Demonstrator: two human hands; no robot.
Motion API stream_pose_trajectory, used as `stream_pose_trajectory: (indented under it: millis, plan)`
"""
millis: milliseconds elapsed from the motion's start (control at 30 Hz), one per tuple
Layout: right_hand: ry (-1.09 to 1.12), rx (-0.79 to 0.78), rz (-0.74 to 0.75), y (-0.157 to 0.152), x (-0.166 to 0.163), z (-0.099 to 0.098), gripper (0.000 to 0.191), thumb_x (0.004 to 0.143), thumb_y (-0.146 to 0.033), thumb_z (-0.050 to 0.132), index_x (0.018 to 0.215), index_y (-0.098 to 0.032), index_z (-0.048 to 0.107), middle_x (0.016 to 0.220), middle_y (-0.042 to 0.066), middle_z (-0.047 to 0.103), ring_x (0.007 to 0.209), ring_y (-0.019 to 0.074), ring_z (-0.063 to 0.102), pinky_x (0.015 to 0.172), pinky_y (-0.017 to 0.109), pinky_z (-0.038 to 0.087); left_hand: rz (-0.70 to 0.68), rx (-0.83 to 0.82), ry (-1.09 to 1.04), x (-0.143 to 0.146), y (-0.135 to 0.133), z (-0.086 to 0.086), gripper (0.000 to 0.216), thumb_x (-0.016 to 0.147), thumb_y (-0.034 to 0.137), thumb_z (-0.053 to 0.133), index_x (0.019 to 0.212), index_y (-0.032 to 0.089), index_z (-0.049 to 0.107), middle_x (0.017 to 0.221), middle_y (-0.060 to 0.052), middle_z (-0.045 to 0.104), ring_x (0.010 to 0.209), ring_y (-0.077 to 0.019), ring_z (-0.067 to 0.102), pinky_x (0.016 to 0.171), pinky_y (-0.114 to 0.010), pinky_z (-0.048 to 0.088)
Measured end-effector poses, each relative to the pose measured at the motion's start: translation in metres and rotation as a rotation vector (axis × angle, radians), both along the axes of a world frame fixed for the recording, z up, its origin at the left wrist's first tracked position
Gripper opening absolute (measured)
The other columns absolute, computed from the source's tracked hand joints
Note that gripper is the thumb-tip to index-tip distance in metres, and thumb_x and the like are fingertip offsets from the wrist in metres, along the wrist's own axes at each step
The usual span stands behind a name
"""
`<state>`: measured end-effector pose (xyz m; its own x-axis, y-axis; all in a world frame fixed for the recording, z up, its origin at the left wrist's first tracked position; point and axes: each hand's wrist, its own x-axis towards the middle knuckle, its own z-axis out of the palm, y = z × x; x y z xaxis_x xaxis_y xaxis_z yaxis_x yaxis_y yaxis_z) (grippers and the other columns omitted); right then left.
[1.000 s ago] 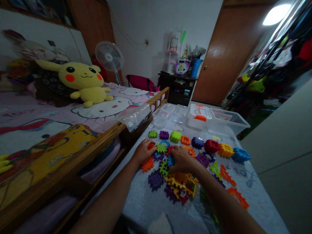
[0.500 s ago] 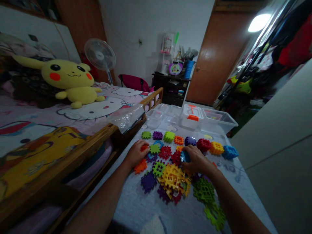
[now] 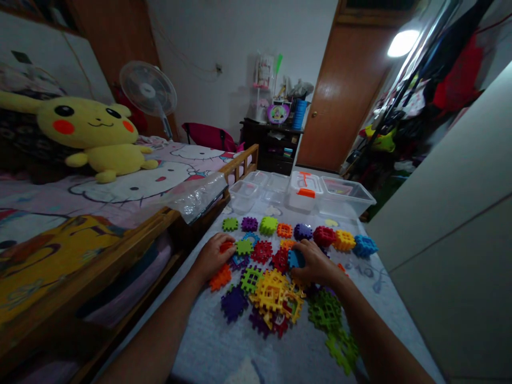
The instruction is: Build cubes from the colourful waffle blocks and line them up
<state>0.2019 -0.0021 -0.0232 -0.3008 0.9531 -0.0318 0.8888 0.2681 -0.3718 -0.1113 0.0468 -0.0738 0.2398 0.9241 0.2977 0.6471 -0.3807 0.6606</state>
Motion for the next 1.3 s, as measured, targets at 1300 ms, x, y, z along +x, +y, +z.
stream_pose_trajectory:
  millis: [1300]
  plan:
    - [-0.04, 0.011, -0.372, 0.024, 0.224, 0.021, 0.067, 0.063, -0.021, 0.072, 0.127, -0.016, 0.055, 0.125, 0.013, 0.055, 0.113, 0.0284, 0.054, 0.099, 0.041, 0.043, -0.003, -0.042, 0.106, -0.014, 0.013, -0.017, 0.048, 0.078, 0.063, 0.053, 0.097, 0.022, 0.069, 0.111, -0.008, 0.066, 0.106, -0.027, 0.062, 0.098, -0.04, 0.048]
